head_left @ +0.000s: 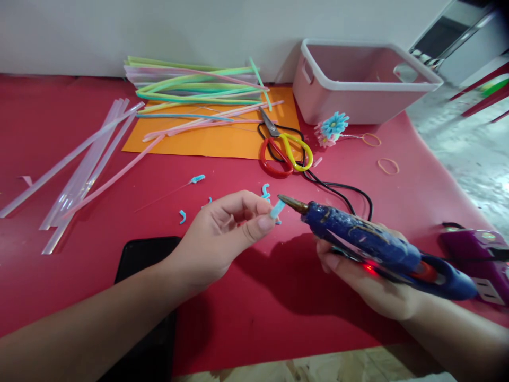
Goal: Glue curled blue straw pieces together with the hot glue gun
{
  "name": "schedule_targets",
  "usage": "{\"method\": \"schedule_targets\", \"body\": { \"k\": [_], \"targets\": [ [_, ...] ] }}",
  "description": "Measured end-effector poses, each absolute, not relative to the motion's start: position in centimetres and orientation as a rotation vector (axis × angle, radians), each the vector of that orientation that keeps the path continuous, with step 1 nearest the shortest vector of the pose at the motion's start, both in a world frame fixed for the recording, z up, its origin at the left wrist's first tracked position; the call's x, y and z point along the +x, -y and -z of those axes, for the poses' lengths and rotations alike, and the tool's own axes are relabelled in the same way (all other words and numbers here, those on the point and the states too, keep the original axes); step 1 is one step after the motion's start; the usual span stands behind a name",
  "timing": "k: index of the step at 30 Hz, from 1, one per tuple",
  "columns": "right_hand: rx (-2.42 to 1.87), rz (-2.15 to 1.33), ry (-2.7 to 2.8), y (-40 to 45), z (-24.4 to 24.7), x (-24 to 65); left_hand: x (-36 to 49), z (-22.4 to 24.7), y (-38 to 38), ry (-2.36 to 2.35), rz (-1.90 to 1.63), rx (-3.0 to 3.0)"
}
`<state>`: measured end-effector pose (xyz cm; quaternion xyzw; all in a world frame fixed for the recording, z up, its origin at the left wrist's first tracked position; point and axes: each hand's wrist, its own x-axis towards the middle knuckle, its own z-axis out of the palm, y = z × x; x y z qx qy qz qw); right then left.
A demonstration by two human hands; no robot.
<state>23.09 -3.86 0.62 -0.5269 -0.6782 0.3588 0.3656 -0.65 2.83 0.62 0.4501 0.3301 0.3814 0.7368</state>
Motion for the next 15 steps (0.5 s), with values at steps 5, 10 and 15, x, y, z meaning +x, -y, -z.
{"method": "schedule_targets", "body": {
  "k": [5, 10, 15],
  "targets": [
    [-1.249, -1.009, 1.788, 3.76, -0.42, 23.27, -0.56, -0.64, -2.84, -0.687, -0.841, 1.002],
    [-1.275, -0.972, 1.797, 3.62, -0.48, 23.22, -0.53, -0.83, -2.89, -0.695, -0.847, 1.012],
    [-1.303, -0.958, 1.795, 3.66, -0.40, 23.26, -0.49, -0.96, -2.86, -0.725, -0.852, 1.001]
  ]
}}
